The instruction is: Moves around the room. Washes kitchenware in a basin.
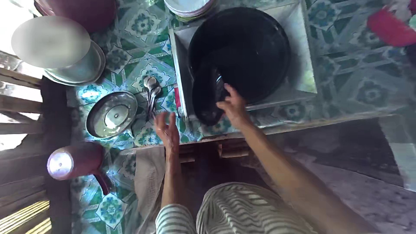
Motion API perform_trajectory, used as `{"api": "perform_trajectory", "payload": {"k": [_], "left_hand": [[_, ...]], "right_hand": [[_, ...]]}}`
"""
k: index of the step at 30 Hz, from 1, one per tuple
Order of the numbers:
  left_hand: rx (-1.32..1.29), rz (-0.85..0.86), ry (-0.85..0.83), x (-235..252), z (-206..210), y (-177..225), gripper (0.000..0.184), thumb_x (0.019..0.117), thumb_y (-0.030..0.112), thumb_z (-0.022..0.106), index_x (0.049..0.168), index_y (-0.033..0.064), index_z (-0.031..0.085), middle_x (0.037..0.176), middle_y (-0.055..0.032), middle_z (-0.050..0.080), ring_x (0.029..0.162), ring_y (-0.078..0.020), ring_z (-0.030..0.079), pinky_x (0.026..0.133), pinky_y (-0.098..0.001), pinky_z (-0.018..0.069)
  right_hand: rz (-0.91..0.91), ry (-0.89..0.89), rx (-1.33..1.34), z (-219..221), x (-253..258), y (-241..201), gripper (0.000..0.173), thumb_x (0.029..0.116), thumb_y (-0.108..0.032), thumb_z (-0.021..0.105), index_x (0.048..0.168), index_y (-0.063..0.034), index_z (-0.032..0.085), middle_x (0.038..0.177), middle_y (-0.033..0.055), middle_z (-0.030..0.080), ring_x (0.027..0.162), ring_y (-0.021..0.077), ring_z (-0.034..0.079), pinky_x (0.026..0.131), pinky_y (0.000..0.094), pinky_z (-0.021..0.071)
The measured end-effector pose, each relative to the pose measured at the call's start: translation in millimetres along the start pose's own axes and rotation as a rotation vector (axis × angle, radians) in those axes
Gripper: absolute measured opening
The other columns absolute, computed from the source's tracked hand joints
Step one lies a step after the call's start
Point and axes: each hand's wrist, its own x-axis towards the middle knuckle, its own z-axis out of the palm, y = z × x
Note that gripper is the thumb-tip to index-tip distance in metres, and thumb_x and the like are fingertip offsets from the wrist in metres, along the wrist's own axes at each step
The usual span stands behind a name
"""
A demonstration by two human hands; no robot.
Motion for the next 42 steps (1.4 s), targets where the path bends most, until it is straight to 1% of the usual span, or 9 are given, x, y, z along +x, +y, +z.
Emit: {"api": "perform_trajectory", "payload": {"k": [3, 9, 15, 21, 27, 31, 35, 38, 42], "left_hand": [[0.326, -0.018, 0.128, 69, 3, -23, 0.069, 0.0931, 0.024, 0.070, 0.147, -0.0107, 0.044, 0.155, -0.0354, 0.037, 0.145, -0.0507, 0.034, 0.119, -0.0586, 0.0287], [0.552, -0.128, -0.001, 117, 13, -50, 0.054, 0.1035, 0.036, 0.055, 0.144, 0.0005, 0.050, 0.145, -0.0324, 0.048, 0.133, -0.0530, 0.047, 0.105, -0.0698, 0.0395], [0.654, -0.187, -0.184, 139, 7, -24, 0.037, 0.1037, 0.011, 0.049, 0.131, -0.0132, 0.052, 0.134, -0.0399, 0.052, 0.127, -0.0549, 0.052, 0.104, -0.0669, 0.0414], [0.722, -0.246, -0.269, 142, 0, -9, 0.048, 0.1046, 0.008, 0.047, 0.144, -0.0159, 0.035, 0.138, -0.0418, 0.048, 0.130, -0.0535, 0.052, 0.106, -0.0632, 0.0428], [-0.075, -0.164, -0.159, 115, -12, 52, 0.023, 0.0962, 0.005, 0.053, 0.119, -0.0011, 0.053, 0.081, 0.0003, 0.061, 0.066, -0.0072, 0.063, 0.063, -0.0256, 0.0560], [-0.465, -0.267, -0.419, 95, 74, 145, 0.017, 0.1028, 0.000, 0.051, 0.118, 0.0041, 0.057, 0.083, -0.0004, 0.070, 0.063, -0.0105, 0.068, 0.060, -0.0278, 0.0608], [-0.441, -0.431, -0.516, 121, 221, 140, 0.013, 0.1064, 0.014, 0.051, 0.105, 0.0044, 0.060, 0.068, 0.0015, 0.056, 0.047, -0.0053, 0.049, 0.044, -0.0196, 0.0456], [-0.484, -0.464, -0.501, 124, 283, 120, 0.022, 0.1070, 0.021, 0.052, 0.105, 0.0017, 0.061, 0.070, -0.0016, 0.055, 0.056, -0.0100, 0.051, 0.055, -0.0277, 0.0490], [-0.634, -0.504, -0.819, 109, 304, 122, 0.013, 0.1073, 0.012, 0.046, 0.104, 0.0039, 0.056, 0.068, -0.0013, 0.060, 0.056, -0.0110, 0.060, 0.054, -0.0272, 0.0554]], "right_hand": [[-0.034, 0.105, -0.340, -56, 47, -16, 0.063, 0.0973, -0.006, 0.062, 0.155, -0.0031, 0.039, 0.135, 0.0294, 0.059, 0.117, 0.0390, 0.064, 0.099, 0.0527, 0.0530], [0.212, 0.255, -0.878, -106, 136, -16, 0.049, 0.0983, -0.005, 0.056, 0.145, 0.0038, 0.046, 0.126, 0.0353, 0.061, 0.118, 0.0532, 0.060, 0.095, 0.0685, 0.0490], [0.165, 0.234, -0.350, -24, 181, 43, 0.070, 0.0924, -0.006, 0.071, 0.153, -0.0009, 0.038, 0.138, 0.0278, 0.058, 0.126, 0.0416, 0.059, 0.107, 0.0584, 0.0479], [0.277, -0.279, -0.439, -6, 181, 43, 0.057, 0.0930, -0.022, 0.076, 0.140, -0.0020, 0.052, 0.124, 0.0282, 0.062, 0.093, 0.0419, 0.068, 0.072, 0.0585, 0.0578], [-0.049, -0.163, -0.352, -86, 205, 52, 0.028, 0.1006, -0.018, 0.065, 0.122, -0.0009, 0.071, 0.127, 0.0186, 0.067, 0.118, 0.0290, 0.065, 0.106, 0.0474, 0.0510], [0.041, 0.438, 0.344, -93, 248, 70, 0.036, 0.1067, -0.016, 0.051, 0.136, 0.0031, 0.060, 0.137, 0.0169, 0.063, 0.126, 0.0223, 0.060, 0.108, 0.0379, 0.0475], [0.102, 0.087, 1.108, -67, 236, 65, 0.043, 0.1099, -0.029, 0.028, 0.133, -0.0038, 0.054, 0.117, 0.0111, 0.068, 0.102, 0.0215, 0.068, 0.089, 0.0395, 0.0580], [0.088, 0.208, 0.744, -80, 229, 27, 0.028, 0.1049, -0.015, 0.052, 0.125, 0.0018, 0.061, 0.110, 0.0134, 0.070, 0.093, 0.0205, 0.071, 0.082, 0.0364, 0.0614], [0.215, 0.109, 0.406, -89, 230, 42, 0.097, 0.0865, -0.016, 0.081, 0.163, -0.0185, 0.021, 0.146, 0.0204, 0.050, 0.115, 0.0300, 0.060, 0.093, 0.0487, 0.0532]]}}
